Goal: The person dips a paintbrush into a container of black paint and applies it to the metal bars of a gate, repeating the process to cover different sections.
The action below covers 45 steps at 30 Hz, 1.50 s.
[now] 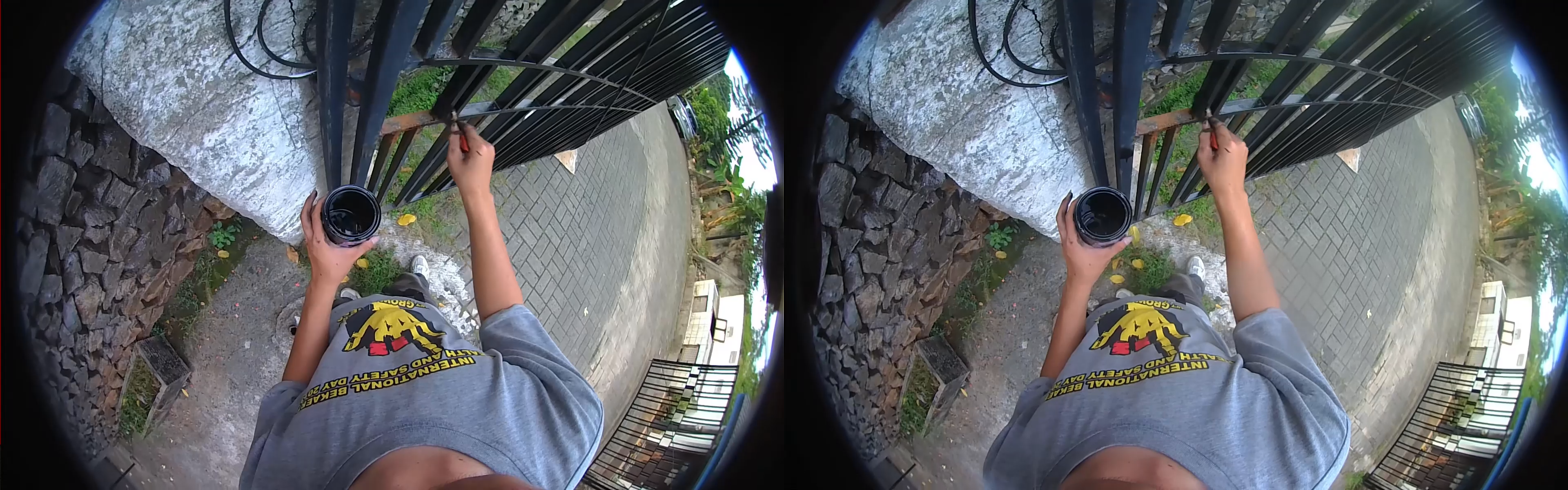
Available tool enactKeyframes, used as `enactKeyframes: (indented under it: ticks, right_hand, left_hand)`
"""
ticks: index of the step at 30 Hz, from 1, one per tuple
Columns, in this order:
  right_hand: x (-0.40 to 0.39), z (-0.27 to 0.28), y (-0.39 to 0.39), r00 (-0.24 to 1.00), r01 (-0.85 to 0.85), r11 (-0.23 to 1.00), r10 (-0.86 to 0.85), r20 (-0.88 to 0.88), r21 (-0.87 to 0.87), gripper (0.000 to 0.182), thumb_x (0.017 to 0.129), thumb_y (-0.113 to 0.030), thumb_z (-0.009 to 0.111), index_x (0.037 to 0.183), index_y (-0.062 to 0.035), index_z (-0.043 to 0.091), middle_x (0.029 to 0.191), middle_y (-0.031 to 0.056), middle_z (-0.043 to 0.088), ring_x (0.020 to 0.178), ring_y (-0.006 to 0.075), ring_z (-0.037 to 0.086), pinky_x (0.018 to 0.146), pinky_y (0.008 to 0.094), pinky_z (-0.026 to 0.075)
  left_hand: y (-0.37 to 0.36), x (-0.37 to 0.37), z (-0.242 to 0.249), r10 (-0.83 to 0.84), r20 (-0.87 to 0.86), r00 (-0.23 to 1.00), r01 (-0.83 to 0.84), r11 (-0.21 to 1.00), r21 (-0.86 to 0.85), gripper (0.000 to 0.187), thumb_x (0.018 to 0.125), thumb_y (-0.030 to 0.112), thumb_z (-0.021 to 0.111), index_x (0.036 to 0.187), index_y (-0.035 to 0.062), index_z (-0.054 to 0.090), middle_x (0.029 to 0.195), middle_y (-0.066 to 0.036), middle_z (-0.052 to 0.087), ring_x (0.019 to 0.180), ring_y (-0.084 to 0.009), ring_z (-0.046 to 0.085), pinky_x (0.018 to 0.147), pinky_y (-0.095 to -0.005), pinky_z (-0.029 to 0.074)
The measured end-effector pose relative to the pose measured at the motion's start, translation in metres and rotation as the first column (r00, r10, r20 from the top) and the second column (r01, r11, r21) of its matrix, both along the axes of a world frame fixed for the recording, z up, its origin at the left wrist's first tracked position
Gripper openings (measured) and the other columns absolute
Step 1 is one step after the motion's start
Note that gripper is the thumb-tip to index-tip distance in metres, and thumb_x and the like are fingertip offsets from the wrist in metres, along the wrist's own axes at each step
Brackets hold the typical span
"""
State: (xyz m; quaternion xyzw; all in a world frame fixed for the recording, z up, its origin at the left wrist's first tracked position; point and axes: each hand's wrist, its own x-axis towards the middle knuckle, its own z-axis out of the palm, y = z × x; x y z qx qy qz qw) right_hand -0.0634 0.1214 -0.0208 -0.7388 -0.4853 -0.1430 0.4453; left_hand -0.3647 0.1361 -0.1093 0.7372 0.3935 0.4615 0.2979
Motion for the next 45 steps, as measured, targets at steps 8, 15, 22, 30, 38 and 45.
enactKeyframes:
  ticks: [8,15,22,30,38,45]
  right_hand:
    - [0.014,0.036,0.000,0.989,-0.036,0.953,0.076,0.124,-0.301,0.018,0.090,-0.017,0.069,0.090,0.0006,0.067,0.075,0.0237,0.067,0.075,0.0461,0.068,0.068,0.0520,0.054]
    - [0.020,0.059,0.034,0.977,-0.085,0.905,0.157,0.142,-0.417,0.023,0.088,-0.021,0.072,0.082,0.0004,0.066,0.075,0.0257,0.068,0.077,0.0474,0.068,0.072,0.0527,0.056]
    - [0.039,0.086,0.063,0.973,-0.050,0.834,0.164,0.159,-0.550,0.026,0.082,-0.021,0.081,0.094,0.0012,0.077,0.093,0.0242,0.074,0.091,0.0425,0.072,0.085,0.0468,0.059]
    - [0.049,0.090,0.069,0.957,-0.103,0.811,0.238,0.163,-0.576,0.029,0.080,-0.025,0.083,0.090,0.0016,0.075,0.090,0.0248,0.073,0.090,0.0429,0.071,0.083,0.0473,0.058]
    - [0.047,0.087,0.070,0.941,-0.141,0.798,0.292,0.173,-0.586,0.027,0.082,-0.023,0.080,0.093,0.0015,0.076,0.086,0.0240,0.072,0.086,0.0441,0.070,0.080,0.0478,0.057]
    - [0.041,0.092,0.055,0.952,-0.177,0.809,0.285,0.111,-0.561,0.025,0.083,-0.020,0.077,0.097,0.0011,0.076,0.081,0.0231,0.070,0.081,0.0439,0.069,0.077,0.0463,0.056]
  left_hand:
    - [-0.002,-0.002,0.001,0.002,0.018,1.000,-0.002,0.999,-0.032,0.111,0.056,0.039,0.101,0.144,0.0019,0.046,0.150,-0.028,0.038,0.142,-0.0462,0.040,0.112,-0.0573,0.044]
    - [-0.007,-0.001,0.005,-0.010,0.045,0.999,0.012,0.999,-0.048,0.109,0.057,0.036,0.101,0.146,0.0057,0.046,0.150,-0.025,0.039,0.144,-0.0450,0.040,0.112,-0.0570,0.044]
    - [-0.009,-0.004,0.004,0.037,0.036,0.999,-0.037,0.999,-0.007,0.109,0.055,0.039,0.102,0.144,0.0029,0.049,0.152,-0.022,0.041,0.140,-0.0408,0.047,0.111,-0.0520,0.048]
    - [-0.011,-0.015,0.005,0.097,0.044,0.994,-0.097,0.995,-0.014,0.110,0.055,0.037,0.102,0.146,0.0052,0.048,0.153,-0.021,0.040,0.138,-0.0400,0.049,0.112,-0.0508,0.048]
    - [-0.010,-0.010,0.003,0.054,0.061,0.997,-0.053,0.998,-0.022,0.110,0.055,0.037,0.101,0.147,0.0055,0.048,0.153,-0.020,0.040,0.139,-0.0393,0.048,0.112,-0.0508,0.048]
    - [-0.012,-0.011,0.005,0.062,0.059,0.996,-0.061,0.998,-0.028,0.111,0.055,0.038,0.101,0.146,0.0059,0.048,0.153,-0.020,0.040,0.140,-0.0396,0.048,0.113,-0.0517,0.047]
